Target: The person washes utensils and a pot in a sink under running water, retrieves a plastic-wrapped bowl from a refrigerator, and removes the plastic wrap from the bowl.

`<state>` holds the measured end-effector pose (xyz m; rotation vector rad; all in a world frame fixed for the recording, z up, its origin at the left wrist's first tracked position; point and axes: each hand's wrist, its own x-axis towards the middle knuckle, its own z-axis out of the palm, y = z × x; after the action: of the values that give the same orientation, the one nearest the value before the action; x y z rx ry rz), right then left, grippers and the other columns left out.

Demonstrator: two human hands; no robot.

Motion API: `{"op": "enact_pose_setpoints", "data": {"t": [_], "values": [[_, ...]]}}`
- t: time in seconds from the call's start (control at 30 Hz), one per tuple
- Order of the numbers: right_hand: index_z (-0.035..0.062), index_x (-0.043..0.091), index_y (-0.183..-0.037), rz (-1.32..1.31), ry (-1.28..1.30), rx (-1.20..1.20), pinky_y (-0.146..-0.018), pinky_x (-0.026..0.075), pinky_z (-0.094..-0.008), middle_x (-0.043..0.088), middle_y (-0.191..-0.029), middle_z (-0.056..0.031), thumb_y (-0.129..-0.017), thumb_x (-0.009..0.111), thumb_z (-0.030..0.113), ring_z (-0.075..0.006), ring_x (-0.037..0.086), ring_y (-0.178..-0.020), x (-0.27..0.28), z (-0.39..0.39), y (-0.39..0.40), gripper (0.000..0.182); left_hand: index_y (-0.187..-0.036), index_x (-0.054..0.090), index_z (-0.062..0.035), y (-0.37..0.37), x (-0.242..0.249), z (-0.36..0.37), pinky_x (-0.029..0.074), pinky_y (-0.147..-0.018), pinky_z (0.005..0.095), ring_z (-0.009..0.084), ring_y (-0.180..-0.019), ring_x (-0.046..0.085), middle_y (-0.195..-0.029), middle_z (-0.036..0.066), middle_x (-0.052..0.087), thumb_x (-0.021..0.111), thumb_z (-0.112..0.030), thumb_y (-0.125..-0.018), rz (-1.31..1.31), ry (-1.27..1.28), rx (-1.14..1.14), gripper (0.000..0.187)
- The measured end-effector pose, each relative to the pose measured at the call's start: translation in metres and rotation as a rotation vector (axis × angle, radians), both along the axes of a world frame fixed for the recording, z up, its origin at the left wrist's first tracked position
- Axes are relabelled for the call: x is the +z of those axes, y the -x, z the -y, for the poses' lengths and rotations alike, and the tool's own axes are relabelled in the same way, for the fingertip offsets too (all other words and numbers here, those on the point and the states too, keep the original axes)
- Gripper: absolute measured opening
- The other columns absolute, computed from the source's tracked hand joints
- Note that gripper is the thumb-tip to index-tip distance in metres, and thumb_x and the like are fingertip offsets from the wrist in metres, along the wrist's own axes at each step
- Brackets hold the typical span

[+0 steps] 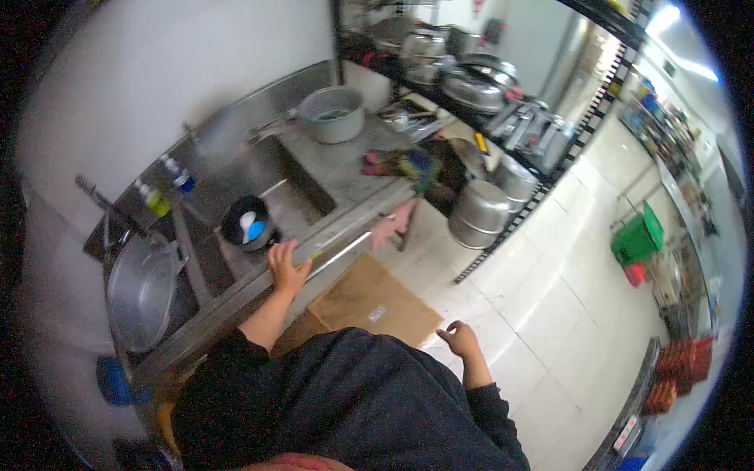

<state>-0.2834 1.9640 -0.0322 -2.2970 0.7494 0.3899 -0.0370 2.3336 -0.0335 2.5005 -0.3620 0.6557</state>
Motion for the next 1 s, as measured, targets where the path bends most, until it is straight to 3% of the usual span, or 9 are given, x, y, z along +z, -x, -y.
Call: {"op": "enact_pose_setpoints", "data": {"t": [0.1, 0.17, 0.27, 0.37, 0.43, 0.63, 0.73, 0.83, 1.0], "values": [[-0.0027, 0.056, -0.094, -0.093, -0.149, -0.201, -0.050, 0.046, -0.0299, 0.060, -0.073, -0.0161, -0.069, 0.066, 0.040, -0.0219, 0.058, -0.057, 0.013, 0.045, 0.074, 0.050, -0.114, 0.046, -0.0090, 0.045, -0.013, 0.109, 0.022, -0.097, 0.0444, 0.0345, -0.114, 0.030, -0.117, 0.012, 0.043, 0.067, -0.031, -0.064, -0.086, -0.068, -0.320, 0.058], [-0.0014, 0.058, -0.094, 0.019, -0.120, -0.297, -0.065, 0.046, -0.0329, 0.060, -0.077, -0.0193, -0.068, 0.065, 0.043, -0.0228, 0.060, -0.077, 0.002, 0.083, 0.132, 0.052, -0.119, 0.044, -0.0090, 0.077, -0.043, 0.172, 0.020, -0.099, 0.0436, 0.0333, -0.116, 0.029, -0.121, 0.013, 0.041, 0.066, -0.034, -0.065, -0.258, -0.159, -0.485, 0.063], [0.0008, 0.057, -0.099, 0.340, -0.276, -0.554, -0.064, 0.045, -0.0272, 0.058, -0.079, -0.0102, -0.074, 0.063, 0.030, -0.0163, 0.055, -0.072, 0.048, 0.136, 0.202, 0.039, -0.123, 0.042, -0.0067, 0.109, -0.123, 0.241, 0.020, -0.100, 0.0425, 0.0324, -0.121, 0.026, -0.127, 0.016, 0.036, 0.055, -0.050, -0.071, -0.754, -0.542, -0.543, 0.069], [0.0013, 0.054, -0.105, 0.758, -0.511, -0.639, -0.064, 0.041, -0.0240, 0.054, -0.076, -0.0029, -0.078, 0.059, 0.019, -0.0114, 0.049, -0.067, 0.105, 0.176, 0.247, 0.033, -0.121, 0.043, -0.0066, 0.122, -0.166, 0.281, 0.022, -0.100, 0.0418, 0.0323, -0.120, 0.028, -0.126, 0.016, 0.037, 0.055, -0.049, -0.072, -1.000, -0.831, -0.583, 0.066], [0.0021, 0.052, -0.109, 0.896, -0.643, -0.405, -0.064, 0.040, -0.0234, 0.053, -0.078, -0.0019, -0.078, 0.058, 0.016, -0.0094, 0.047, -0.068, 0.170, 0.199, 0.256, 0.034, -0.120, 0.044, -0.0066, 0.128, -0.169, 0.305, 0.023, -0.099, 0.0414, 0.0323, -0.120, 0.029, -0.126, 0.016, 0.038, 0.055, -0.047, -0.072, -1.064, -0.858, -0.641, 0.064], [0.0022, 0.049, -0.114, 1.105, -0.048, 0.834, -0.058, 0.041, -0.0308, 0.056, -0.079, -0.0105, -0.077, 0.055, 0.013, -0.0262, 0.051, -0.062, 0.317, 0.266, 0.203, 0.039, -0.118, 0.047, -0.0065, 0.138, -0.158, 0.421, 0.026, -0.098, 0.0401, 0.0322, -0.117, 0.033, -0.124, 0.016, 0.040, 0.054, -0.044, -0.074, -1.133, -0.839, -0.750, 0.058], [-0.0003, 0.050, -0.112, 0.737, -0.075, 0.997, -0.053, 0.040, -0.0333, 0.056, -0.077, -0.0119, -0.077, 0.056, 0.013, -0.0267, 0.052, -0.061, 0.352, 0.317, 0.183, 0.039, -0.117, 0.048, -0.0064, 0.126, -0.162, 0.499, 0.027, -0.097, 0.0394, 0.0321, -0.116, 0.035, -0.124, 0.017, 0.041, 0.053, -0.043, -0.075, -1.141, -0.901, -0.830, 0.055], [-0.0022, 0.030, -0.128, 0.995, 0.198, 0.960, -0.035, 0.038, -0.0282, 0.048, -0.048, -0.0069, -0.078, 0.044, 0.013, -0.0178, 0.049, -0.038, 0.365, 0.403, 0.170, 0.055, -0.115, 0.049, -0.0064, 0.102, -0.167, 0.586, 0.029, -0.096, 0.0388, 0.0320, -0.115, 0.036, -0.123, 0.017, 0.042, 0.053, -0.041, -0.076, -1.134, -1.016, -0.912, 0.053], [-0.0146, 0.043, -0.112, 1.015, 0.384, 0.960, -0.036, 0.035, -0.0263, 0.043, -0.048, -0.0026, -0.074, 0.047, 0.011, -0.0148, 0.045, -0.037, 0.405, 0.530, 0.153, 0.046, -0.113, 0.052, -0.0063, 0.054, -0.161, 0.785, 0.031, -0.095, 0.0377, 0.0319, -0.113, 0.039, -0.122, 0.017, 0.043, 0.052, -0.039, -0.078, -0.996, -1.387, -1.118, 0.048]]}}
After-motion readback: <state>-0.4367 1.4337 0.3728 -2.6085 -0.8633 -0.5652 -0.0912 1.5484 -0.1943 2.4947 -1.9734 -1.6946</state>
